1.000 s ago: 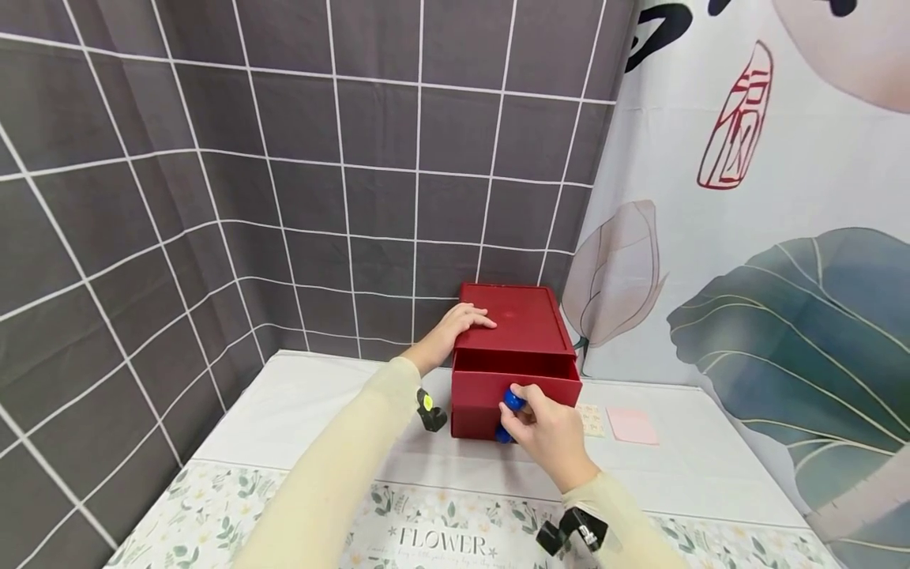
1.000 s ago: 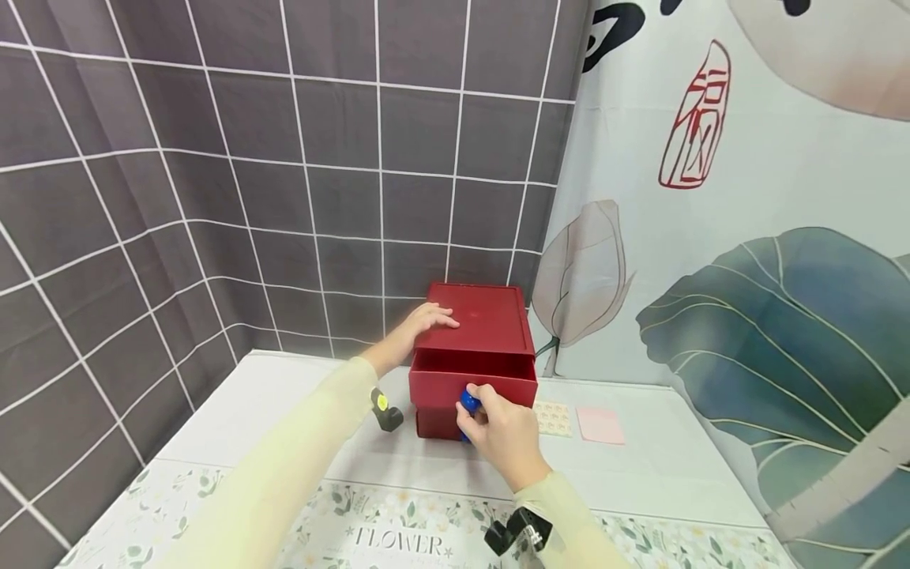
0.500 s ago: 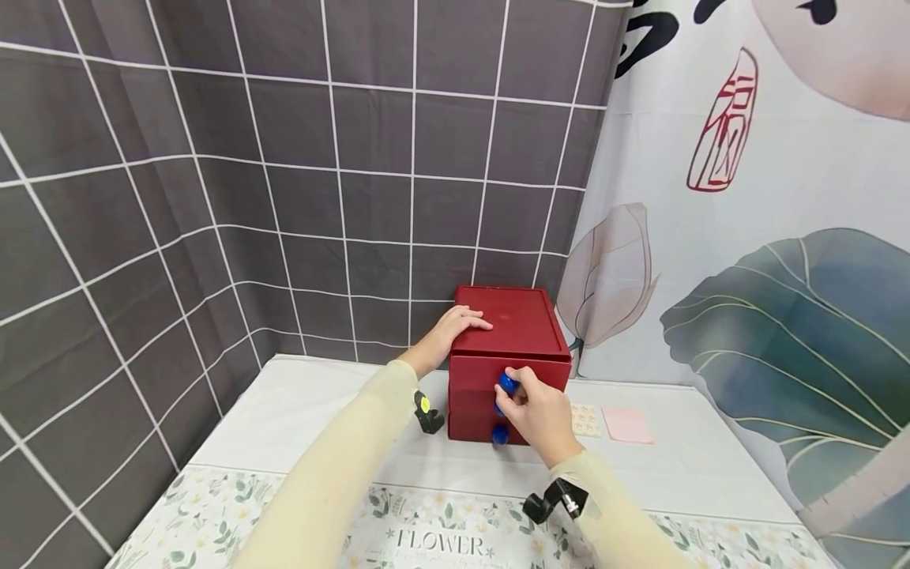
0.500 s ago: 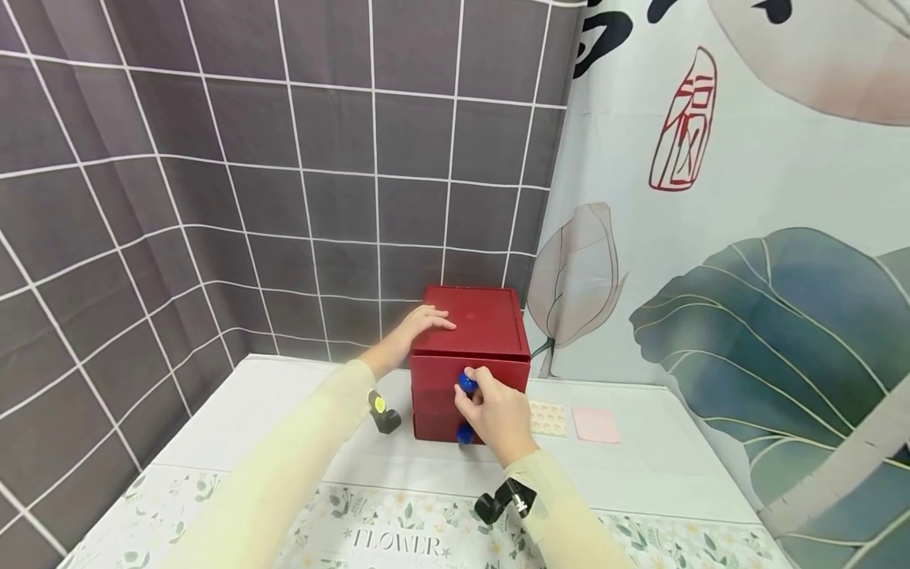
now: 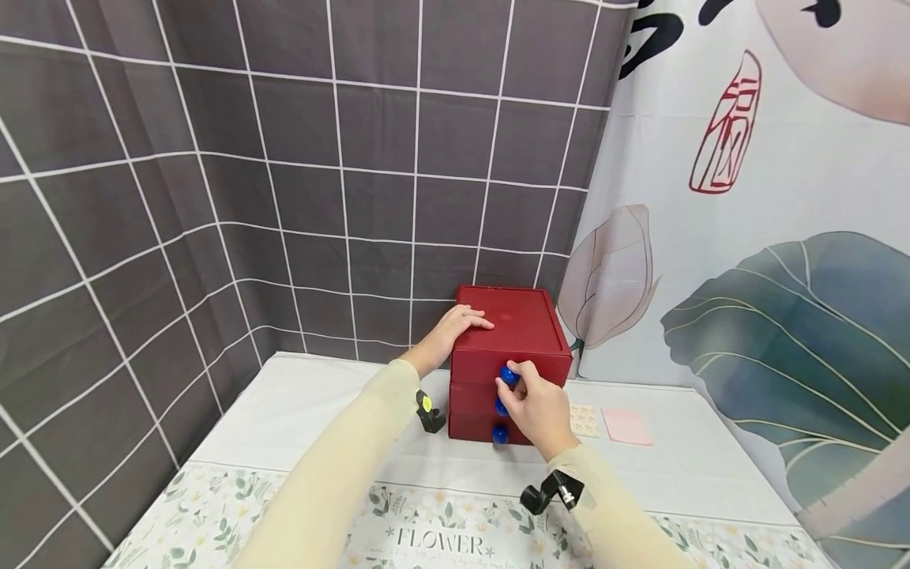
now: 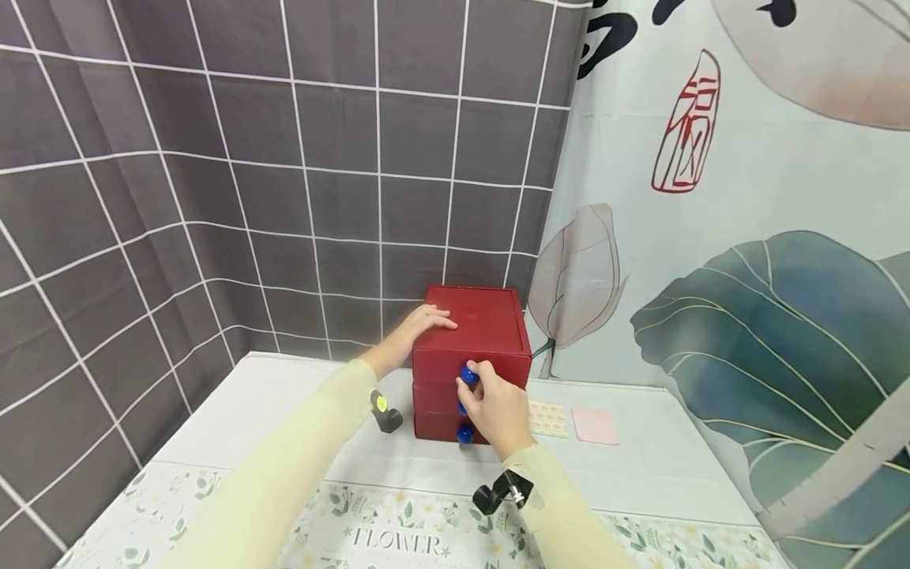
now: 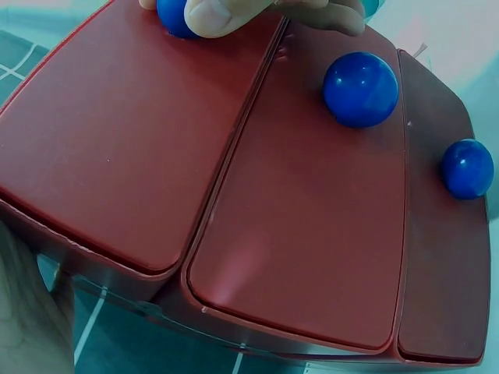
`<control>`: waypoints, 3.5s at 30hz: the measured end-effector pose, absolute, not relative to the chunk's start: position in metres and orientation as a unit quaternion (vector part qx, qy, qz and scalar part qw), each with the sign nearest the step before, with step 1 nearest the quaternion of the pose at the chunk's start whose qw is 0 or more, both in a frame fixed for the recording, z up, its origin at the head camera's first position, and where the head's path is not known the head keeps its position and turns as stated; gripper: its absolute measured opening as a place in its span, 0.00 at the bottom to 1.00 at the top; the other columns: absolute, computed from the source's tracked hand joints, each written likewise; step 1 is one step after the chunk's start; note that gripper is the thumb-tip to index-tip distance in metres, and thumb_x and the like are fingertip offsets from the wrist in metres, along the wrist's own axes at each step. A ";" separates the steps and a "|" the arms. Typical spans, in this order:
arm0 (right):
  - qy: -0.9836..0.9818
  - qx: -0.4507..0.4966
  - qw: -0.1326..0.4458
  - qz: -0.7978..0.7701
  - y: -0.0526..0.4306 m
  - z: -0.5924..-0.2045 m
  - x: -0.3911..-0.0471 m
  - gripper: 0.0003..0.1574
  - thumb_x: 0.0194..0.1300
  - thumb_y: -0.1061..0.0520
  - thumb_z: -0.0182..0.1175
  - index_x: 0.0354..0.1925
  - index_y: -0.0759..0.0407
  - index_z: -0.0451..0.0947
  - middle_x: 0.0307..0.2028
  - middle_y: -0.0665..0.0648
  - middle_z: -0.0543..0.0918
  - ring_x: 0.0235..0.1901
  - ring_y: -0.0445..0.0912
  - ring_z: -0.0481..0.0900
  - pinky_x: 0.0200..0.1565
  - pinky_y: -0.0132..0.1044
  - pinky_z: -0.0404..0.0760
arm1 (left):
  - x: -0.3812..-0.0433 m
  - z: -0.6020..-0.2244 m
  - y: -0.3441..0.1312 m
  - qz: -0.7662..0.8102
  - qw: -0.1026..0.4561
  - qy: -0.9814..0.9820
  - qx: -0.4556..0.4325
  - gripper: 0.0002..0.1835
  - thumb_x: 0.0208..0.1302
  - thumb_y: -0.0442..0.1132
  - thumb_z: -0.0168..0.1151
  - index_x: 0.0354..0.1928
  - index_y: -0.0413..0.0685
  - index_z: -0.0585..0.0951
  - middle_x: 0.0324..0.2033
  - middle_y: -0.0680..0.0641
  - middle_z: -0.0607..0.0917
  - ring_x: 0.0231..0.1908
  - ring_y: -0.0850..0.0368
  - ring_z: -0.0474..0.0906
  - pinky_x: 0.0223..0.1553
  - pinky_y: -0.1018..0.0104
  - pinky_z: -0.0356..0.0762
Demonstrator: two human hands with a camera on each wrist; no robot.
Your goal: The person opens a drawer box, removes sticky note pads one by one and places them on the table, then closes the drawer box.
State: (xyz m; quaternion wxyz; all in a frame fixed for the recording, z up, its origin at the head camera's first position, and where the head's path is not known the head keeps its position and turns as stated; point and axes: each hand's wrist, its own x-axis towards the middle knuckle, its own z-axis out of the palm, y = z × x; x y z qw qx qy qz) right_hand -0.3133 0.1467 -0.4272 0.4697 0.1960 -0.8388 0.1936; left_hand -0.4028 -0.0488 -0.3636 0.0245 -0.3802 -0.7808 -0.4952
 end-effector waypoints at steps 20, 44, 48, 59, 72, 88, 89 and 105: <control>-0.842 0.220 0.467 0.154 0.148 -0.422 -0.314 0.26 0.50 0.49 0.69 0.44 0.58 0.73 0.23 0.50 0.81 0.16 0.40 0.76 0.20 0.32 0.76 | -0.382 -0.344 -0.050 -0.529 0.002 -0.754 -0.390 0.22 0.72 0.39 0.31 0.56 0.41 0.74 0.62 0.39 0.62 0.62 0.51 0.54 0.61 0.46 0.51; -0.841 0.148 0.397 0.337 0.140 -0.467 -0.298 0.47 0.54 0.55 0.66 0.68 0.44 0.57 0.34 0.48 0.73 0.28 0.40 0.74 0.28 0.33 0.78 | -0.380 -0.346 -0.048 -0.493 0.095 -0.754 -0.424 0.14 0.63 0.27 0.44 0.46 0.30 0.77 0.55 0.31 0.67 0.61 0.37 0.53 0.62 0.47 0.51; -0.847 0.112 0.388 0.346 0.140 -0.469 -0.296 0.48 0.55 0.53 0.66 0.69 0.40 0.55 0.31 0.48 0.73 0.27 0.38 0.73 0.28 0.33 0.77 | -0.381 -0.347 -0.046 -0.499 0.102 -0.746 -0.429 0.14 0.61 0.26 0.46 0.45 0.30 0.76 0.55 0.30 0.67 0.61 0.36 0.53 0.62 0.48 0.52; -0.856 0.094 0.409 0.303 0.141 -0.483 -0.294 0.43 0.54 0.45 0.66 0.66 0.40 0.61 0.27 0.46 0.79 0.25 0.37 0.77 0.27 0.34 0.77 | -0.380 -0.347 -0.043 -0.502 0.115 -0.744 -0.426 0.14 0.59 0.25 0.45 0.44 0.31 0.77 0.55 0.31 0.68 0.61 0.37 0.55 0.61 0.48 0.53; -0.875 0.088 0.411 0.242 0.135 -0.477 -0.297 0.16 0.54 0.44 0.65 0.37 0.49 0.74 0.28 0.46 0.76 0.24 0.39 0.74 0.21 0.35 0.74 | -0.379 -0.350 -0.039 -0.507 0.113 -0.747 -0.415 0.14 0.57 0.27 0.45 0.44 0.31 0.76 0.55 0.31 0.67 0.61 0.37 0.54 0.61 0.50 0.53; -0.879 0.109 0.411 0.214 0.135 -0.472 -0.275 0.13 0.53 0.47 0.64 0.33 0.50 0.73 0.25 0.46 0.76 0.22 0.37 0.71 0.20 0.33 0.72 | -0.379 -0.347 -0.043 -0.515 0.111 -0.731 -0.433 0.14 0.57 0.24 0.46 0.44 0.29 0.76 0.55 0.29 0.67 0.62 0.33 0.52 0.62 0.46 0.50; -0.880 0.112 0.410 0.214 0.135 -0.472 -0.271 0.13 0.52 0.47 0.64 0.33 0.50 0.73 0.24 0.46 0.75 0.22 0.37 0.71 0.20 0.33 0.71 | -0.378 -0.347 -0.043 -0.514 0.108 -0.733 -0.432 0.14 0.57 0.25 0.46 0.44 0.29 0.75 0.56 0.29 0.67 0.62 0.33 0.51 0.62 0.46 0.50; -0.886 0.119 0.396 0.210 0.136 -0.476 -0.243 0.17 0.51 0.45 0.67 0.35 0.50 0.73 0.28 0.46 0.77 0.24 0.37 0.73 0.22 0.32 0.75 | -0.390 -0.353 -0.044 -0.483 0.112 -0.754 -0.430 0.14 0.56 0.27 0.53 0.46 0.34 0.77 0.56 0.34 0.69 0.62 0.39 0.54 0.62 0.48 0.52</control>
